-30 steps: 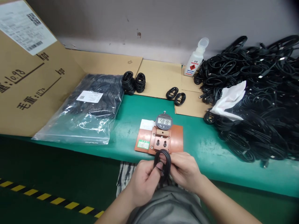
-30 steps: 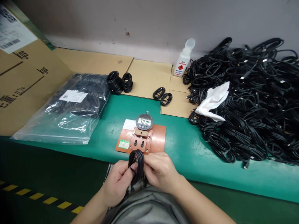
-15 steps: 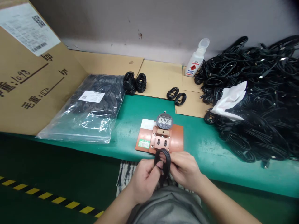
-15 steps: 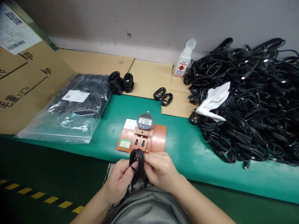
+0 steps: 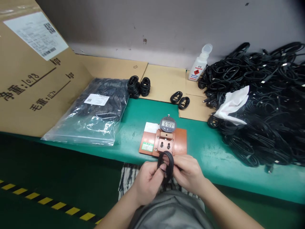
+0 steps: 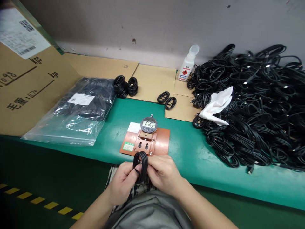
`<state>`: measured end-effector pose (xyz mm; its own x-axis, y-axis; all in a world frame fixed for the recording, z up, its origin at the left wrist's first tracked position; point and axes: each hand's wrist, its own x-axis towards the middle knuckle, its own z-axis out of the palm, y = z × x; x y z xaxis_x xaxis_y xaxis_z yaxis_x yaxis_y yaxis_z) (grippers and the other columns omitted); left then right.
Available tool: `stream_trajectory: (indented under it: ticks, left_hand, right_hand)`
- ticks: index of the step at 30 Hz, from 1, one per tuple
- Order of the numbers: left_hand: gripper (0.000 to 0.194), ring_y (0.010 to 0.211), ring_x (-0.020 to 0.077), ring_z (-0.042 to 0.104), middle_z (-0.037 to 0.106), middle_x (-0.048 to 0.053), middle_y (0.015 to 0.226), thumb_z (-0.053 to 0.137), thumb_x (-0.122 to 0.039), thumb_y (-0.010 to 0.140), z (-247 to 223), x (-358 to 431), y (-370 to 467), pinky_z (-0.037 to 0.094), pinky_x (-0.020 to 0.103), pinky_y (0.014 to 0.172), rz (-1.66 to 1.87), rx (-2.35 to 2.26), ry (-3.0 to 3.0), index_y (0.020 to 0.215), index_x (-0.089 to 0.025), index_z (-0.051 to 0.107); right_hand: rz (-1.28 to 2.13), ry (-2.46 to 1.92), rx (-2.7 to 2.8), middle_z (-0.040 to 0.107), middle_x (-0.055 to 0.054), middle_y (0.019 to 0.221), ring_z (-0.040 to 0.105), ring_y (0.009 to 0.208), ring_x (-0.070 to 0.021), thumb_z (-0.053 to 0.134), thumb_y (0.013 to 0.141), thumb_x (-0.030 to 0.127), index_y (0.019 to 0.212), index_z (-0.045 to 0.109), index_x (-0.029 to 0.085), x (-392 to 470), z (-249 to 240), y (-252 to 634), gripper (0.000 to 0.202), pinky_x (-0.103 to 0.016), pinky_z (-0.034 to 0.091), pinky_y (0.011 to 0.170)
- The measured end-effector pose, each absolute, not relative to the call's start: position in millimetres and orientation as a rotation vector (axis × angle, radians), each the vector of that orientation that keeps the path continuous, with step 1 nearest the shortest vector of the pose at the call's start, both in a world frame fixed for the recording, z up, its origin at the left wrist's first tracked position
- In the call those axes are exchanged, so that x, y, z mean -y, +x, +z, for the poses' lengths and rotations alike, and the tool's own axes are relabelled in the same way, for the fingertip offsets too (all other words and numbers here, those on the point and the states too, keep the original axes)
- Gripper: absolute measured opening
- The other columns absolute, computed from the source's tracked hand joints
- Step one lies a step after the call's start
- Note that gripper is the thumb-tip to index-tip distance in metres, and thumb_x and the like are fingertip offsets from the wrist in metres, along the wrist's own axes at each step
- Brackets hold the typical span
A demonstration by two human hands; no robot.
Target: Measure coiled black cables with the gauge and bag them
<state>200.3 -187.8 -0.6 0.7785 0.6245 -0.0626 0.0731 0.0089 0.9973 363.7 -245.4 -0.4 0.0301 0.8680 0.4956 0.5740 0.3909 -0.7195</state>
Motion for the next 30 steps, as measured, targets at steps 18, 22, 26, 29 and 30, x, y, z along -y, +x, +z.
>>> stream_trajectory:
  ticks: [18, 22, 26, 29, 30]
  left_hand:
    - [0.044, 0.056, 0.0105, 0.026, 0.031, -0.003, 0.061, 0.038, -0.038, 0.101, -3.7, 188.7, 200.0, 0.021, 0.026, 0.051, 0.482, -0.592, 1.527, 0.062, -0.02, 0.033]
    - [0.043, 0.056, 0.0105, 0.027, 0.031, -0.003, 0.061, 0.039, -0.038, 0.101, -3.5, 188.1, 200.5, 0.022, 0.026, 0.052, 0.492, -0.578, 1.523, 0.062, -0.019, 0.034]
    - [0.044, 0.057, 0.0107, 0.028, 0.032, -0.003, 0.061, 0.037, -0.04, 0.101, -2.8, 187.7, 200.6, 0.023, 0.026, 0.052, 0.49, -0.595, 1.516, 0.062, -0.019, 0.035]
    - [0.044, 0.057, 0.0106, 0.028, 0.032, -0.003, 0.061, 0.037, -0.04, 0.101, -2.8, 187.9, 200.7, 0.022, 0.026, 0.052, 0.5, -0.587, 1.524, 0.062, -0.02, 0.034]
    - [0.044, 0.057, 0.0106, 0.028, 0.032, -0.003, 0.061, 0.038, -0.039, 0.101, -2.9, 188.0, 200.8, 0.022, 0.026, 0.052, 0.502, -0.581, 1.527, 0.062, -0.02, 0.034]
  right_hand:
    - [0.38, -1.27, 1.636, 0.07, -0.003, 0.065, 0.067, 0.056, -0.0143, 0.053, 0.094, 0.014, 0.087, 0.069, 0.019, 244.0, 2.0, 363.0, 0.018, -0.021, 0.052, 0.056]
    - [0.362, -1.273, 1.642, 0.07, -0.003, 0.063, 0.068, 0.056, -0.0148, 0.053, 0.094, 0.014, 0.088, 0.069, 0.019, 243.7, 1.8, 362.3, 0.018, -0.021, 0.052, 0.055]
    - [0.369, -1.292, 1.65, 0.068, -0.003, 0.062, 0.067, 0.055, -0.0145, 0.052, 0.094, 0.013, 0.084, 0.067, 0.018, 244.2, 1.8, 362.2, 0.019, -0.021, 0.05, 0.054]
    - [0.366, -1.286, 1.652, 0.068, -0.003, 0.062, 0.067, 0.055, -0.0144, 0.052, 0.094, 0.013, 0.084, 0.067, 0.018, 244.6, 1.8, 362.3, 0.018, -0.021, 0.05, 0.054]
    - [0.366, -1.283, 1.651, 0.068, -0.003, 0.063, 0.067, 0.055, -0.0146, 0.052, 0.094, 0.012, 0.085, 0.067, 0.018, 244.7, 1.8, 362.3, 0.018, -0.021, 0.05, 0.054]
